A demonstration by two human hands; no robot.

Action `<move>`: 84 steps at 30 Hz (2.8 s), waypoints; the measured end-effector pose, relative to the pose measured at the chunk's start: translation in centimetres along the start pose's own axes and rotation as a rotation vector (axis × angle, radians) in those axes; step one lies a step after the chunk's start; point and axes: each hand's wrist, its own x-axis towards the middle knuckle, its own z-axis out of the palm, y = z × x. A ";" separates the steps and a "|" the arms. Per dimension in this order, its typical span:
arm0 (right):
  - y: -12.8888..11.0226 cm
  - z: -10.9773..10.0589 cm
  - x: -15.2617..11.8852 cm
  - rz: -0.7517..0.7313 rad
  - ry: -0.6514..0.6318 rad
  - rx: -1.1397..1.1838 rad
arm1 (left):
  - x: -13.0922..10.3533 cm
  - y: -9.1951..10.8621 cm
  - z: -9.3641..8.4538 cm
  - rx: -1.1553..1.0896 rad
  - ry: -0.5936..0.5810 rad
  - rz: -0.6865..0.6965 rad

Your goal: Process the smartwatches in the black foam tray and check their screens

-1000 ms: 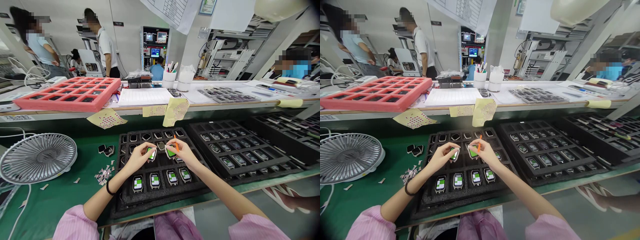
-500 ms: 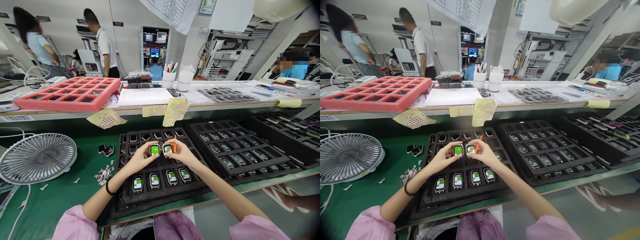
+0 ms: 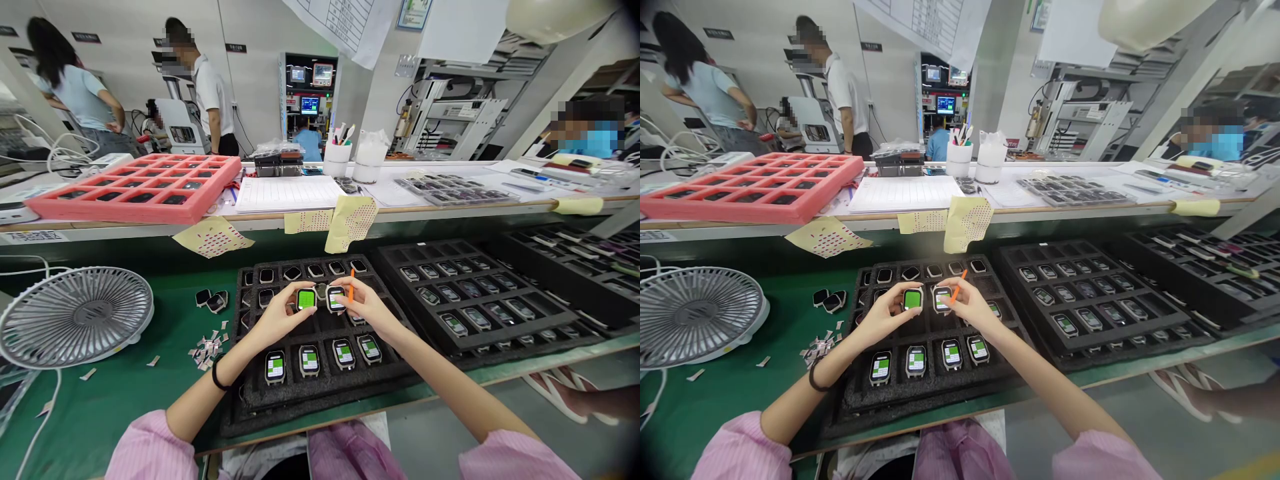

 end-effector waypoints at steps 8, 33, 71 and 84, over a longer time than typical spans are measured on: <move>0.4 0.0 0.2 0.012 0.005 -0.014 | -0.2 0.2 -0.2 -0.030 -0.059 -0.015; 0.5 -0.2 0.4 0.009 0.014 -0.014 | -0.3 -0.1 0.0 0.007 -0.075 -0.006; -0.3 2.0 -0.8 0.155 -0.314 0.239 | -0.8 0.5 0.4 0.331 0.110 0.576; -0.4 2.5 -1.0 -0.003 -0.262 0.137 | -0.9 0.7 0.2 0.332 0.155 0.641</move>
